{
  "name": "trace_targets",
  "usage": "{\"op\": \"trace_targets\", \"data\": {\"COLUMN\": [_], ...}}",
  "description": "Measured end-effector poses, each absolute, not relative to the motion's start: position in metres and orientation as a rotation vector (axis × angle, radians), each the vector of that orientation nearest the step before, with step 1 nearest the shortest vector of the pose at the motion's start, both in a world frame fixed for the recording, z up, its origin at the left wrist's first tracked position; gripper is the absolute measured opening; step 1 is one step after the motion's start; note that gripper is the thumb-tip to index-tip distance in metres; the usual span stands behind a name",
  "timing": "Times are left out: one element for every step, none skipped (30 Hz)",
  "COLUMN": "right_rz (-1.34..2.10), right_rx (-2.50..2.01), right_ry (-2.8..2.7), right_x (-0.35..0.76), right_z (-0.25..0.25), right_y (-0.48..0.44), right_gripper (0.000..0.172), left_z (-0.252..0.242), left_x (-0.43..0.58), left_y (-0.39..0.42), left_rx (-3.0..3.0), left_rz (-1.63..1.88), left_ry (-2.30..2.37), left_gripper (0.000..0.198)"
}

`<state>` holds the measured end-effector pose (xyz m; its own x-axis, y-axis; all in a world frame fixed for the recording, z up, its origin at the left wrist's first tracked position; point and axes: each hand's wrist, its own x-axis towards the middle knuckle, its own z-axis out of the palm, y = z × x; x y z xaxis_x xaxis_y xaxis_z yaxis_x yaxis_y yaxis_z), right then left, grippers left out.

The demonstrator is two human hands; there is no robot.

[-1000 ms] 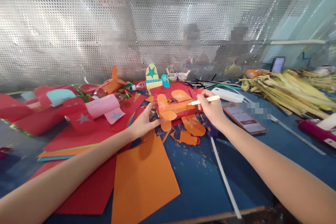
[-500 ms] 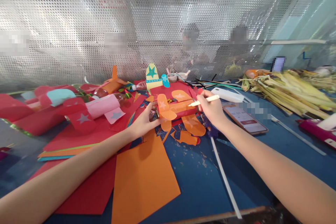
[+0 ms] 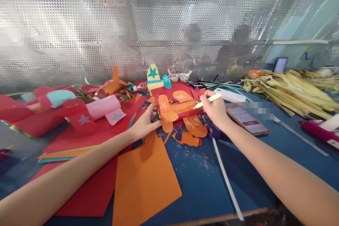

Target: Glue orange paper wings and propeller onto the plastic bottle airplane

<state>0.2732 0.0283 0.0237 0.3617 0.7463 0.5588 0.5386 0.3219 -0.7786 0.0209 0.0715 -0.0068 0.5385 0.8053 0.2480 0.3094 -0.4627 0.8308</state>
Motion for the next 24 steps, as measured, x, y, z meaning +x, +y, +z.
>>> {"op": "trace_targets", "data": {"right_rz": [0.198,0.199,0.205,0.214,0.226,0.238,0.249,0.260,0.271,0.281,0.289,0.294,0.294,0.290,0.284,0.276,0.270,0.267,0.269,0.276,0.289,0.308,0.332,0.356], "right_rx": [-1.353,-1.367,-1.379,-1.385,-1.384,-1.377,-1.365,-1.348,-1.330,-1.314,-1.302,-1.293,-1.285,-1.279,-1.274,-1.269,-1.264,-1.261,-1.260,-1.257,-1.251,-1.239,-1.220,-1.195], "right_ry": [-1.286,-1.274,-1.261,-1.251,-1.242,-1.232,-1.224,-1.217,-1.212,-1.209,-1.207,-1.207,-1.209,-1.212,-1.217,-1.223,-1.227,-1.231,-1.234,-1.233,-1.233,-1.231,-1.231,-1.233], "right_x": [0.2733,0.2734,0.2736,0.2740,0.2746,0.2752,0.2759,0.2767,0.2773,0.2779,0.2782,0.2784,0.2785,0.2784,0.2781,0.2778,0.2774,0.2770,0.2766,0.2761,0.2757,0.2752,0.2746,0.2739], "right_z": [0.0246,0.0255,0.0261,0.0265,0.0265,0.0261,0.0253,0.0243,0.0231,0.0219,0.0207,0.0197,0.0189,0.0184,0.0182,0.0183,0.0185,0.0188,0.0192,0.0194,0.0196,0.0196,0.0194,0.0192], "right_y": [0.0282,0.0281,0.0282,0.0283,0.0286,0.0291,0.0298,0.0305,0.0312,0.0319,0.0324,0.0327,0.0329,0.0328,0.0326,0.0322,0.0318,0.0314,0.0311,0.0309,0.0308,0.0308,0.0307,0.0305], "right_gripper": [0.031,0.032,0.033,0.033,0.033,0.032,0.031,0.030,0.029,0.028,0.027,0.026,0.026,0.025,0.025,0.025,0.025,0.026,0.026,0.026,0.026,0.027,0.027,0.027], "left_z": [-0.0071,-0.0074,-0.0076,-0.0077,-0.0077,-0.0075,-0.0072,-0.0069,-0.0065,-0.0061,-0.0057,-0.0054,-0.0053,-0.0053,-0.0054,-0.0055,-0.0058,-0.0060,-0.0062,-0.0064,-0.0065,-0.0065,-0.0064,-0.0063], "left_x": [0.0210,0.0211,0.0212,0.0214,0.0215,0.0216,0.0218,0.0218,0.0219,0.0219,0.0219,0.0219,0.0218,0.0218,0.0217,0.0216,0.0215,0.0214,0.0213,0.0212,0.0211,0.0211,0.0211,0.0211], "left_y": [0.0718,0.0720,0.0721,0.0722,0.0722,0.0721,0.0719,0.0717,0.0716,0.0714,0.0712,0.0711,0.0710,0.0710,0.0710,0.0711,0.0712,0.0713,0.0715,0.0716,0.0716,0.0716,0.0715,0.0714], "left_rx": [2.017,2.015,2.012,2.009,2.006,2.004,2.003,2.002,2.004,2.005,2.006,2.007,2.006,2.005,2.003,2.000,1.998,1.996,1.995,1.996,1.996,1.998,1.999,2.000], "left_rz": [0.833,0.833,0.833,0.834,0.836,0.837,0.838,0.839,0.837,0.835,0.834,0.833,0.832,0.833,0.834,0.835,0.836,0.836,0.836,0.835,0.833,0.833,0.833,0.834], "left_ry": [0.899,0.901,0.902,0.903,0.903,0.902,0.900,0.899,0.900,0.902,0.904,0.905,0.905,0.904,0.901,0.899,0.898,0.899,0.901,0.901,0.898,0.893,0.888,0.881], "left_gripper": [0.063,0.064,0.064,0.064,0.063,0.063,0.063,0.062,0.062,0.062,0.062,0.063,0.063,0.063,0.062,0.062,0.062,0.062,0.063,0.063,0.063,0.063,0.063,0.063]}}
